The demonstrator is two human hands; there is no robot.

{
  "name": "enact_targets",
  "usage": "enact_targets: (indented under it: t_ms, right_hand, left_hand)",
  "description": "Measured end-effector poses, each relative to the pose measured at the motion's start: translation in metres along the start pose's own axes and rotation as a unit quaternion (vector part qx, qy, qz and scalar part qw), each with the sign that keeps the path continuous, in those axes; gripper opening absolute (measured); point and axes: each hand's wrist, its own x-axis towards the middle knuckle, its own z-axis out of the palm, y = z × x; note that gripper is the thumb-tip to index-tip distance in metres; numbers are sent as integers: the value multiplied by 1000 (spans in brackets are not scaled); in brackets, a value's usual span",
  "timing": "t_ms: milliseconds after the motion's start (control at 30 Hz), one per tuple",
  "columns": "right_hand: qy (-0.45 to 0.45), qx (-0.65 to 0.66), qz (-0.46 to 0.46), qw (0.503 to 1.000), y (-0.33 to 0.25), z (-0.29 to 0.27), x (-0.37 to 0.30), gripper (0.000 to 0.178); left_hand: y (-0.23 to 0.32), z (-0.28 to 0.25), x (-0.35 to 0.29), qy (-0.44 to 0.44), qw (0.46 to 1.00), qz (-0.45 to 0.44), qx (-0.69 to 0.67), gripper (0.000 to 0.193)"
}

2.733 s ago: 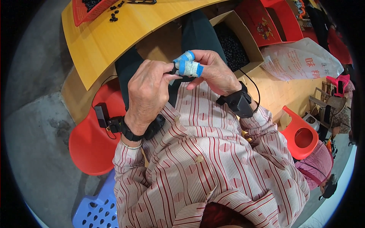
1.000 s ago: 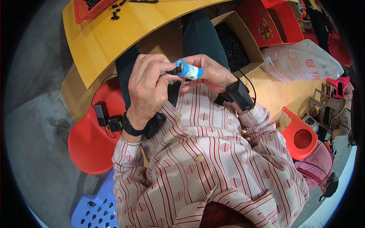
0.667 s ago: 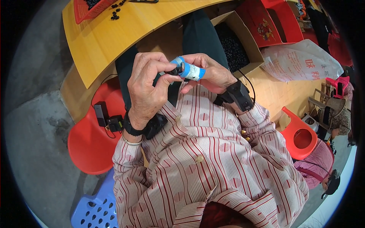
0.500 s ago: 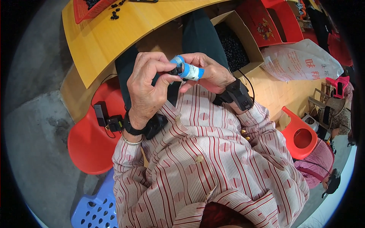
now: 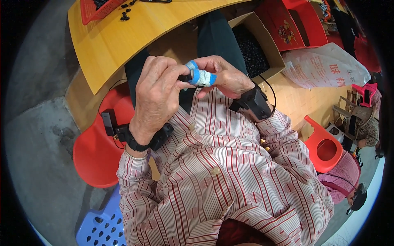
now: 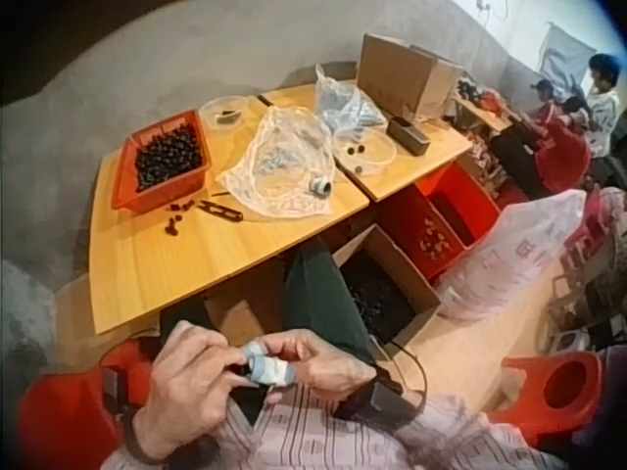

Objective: The person assembles small components by picking up plastic pieces from the table and inserting small parts into them by hand.

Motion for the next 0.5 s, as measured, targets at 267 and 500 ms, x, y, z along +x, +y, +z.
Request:
enact_targets:
  t_ms: [267, 500]
  right_hand:
    - [-5, 33, 35, 999, 2, -2, -4, 29]
    - [-13, 36, 47, 998, 3, -7, -3, 29]
  left_hand:
    - [-6, 5, -2, -18, 999, 2, -36, 28]
    - [-7, 3, -1, -23, 998, -21, -49, 27]
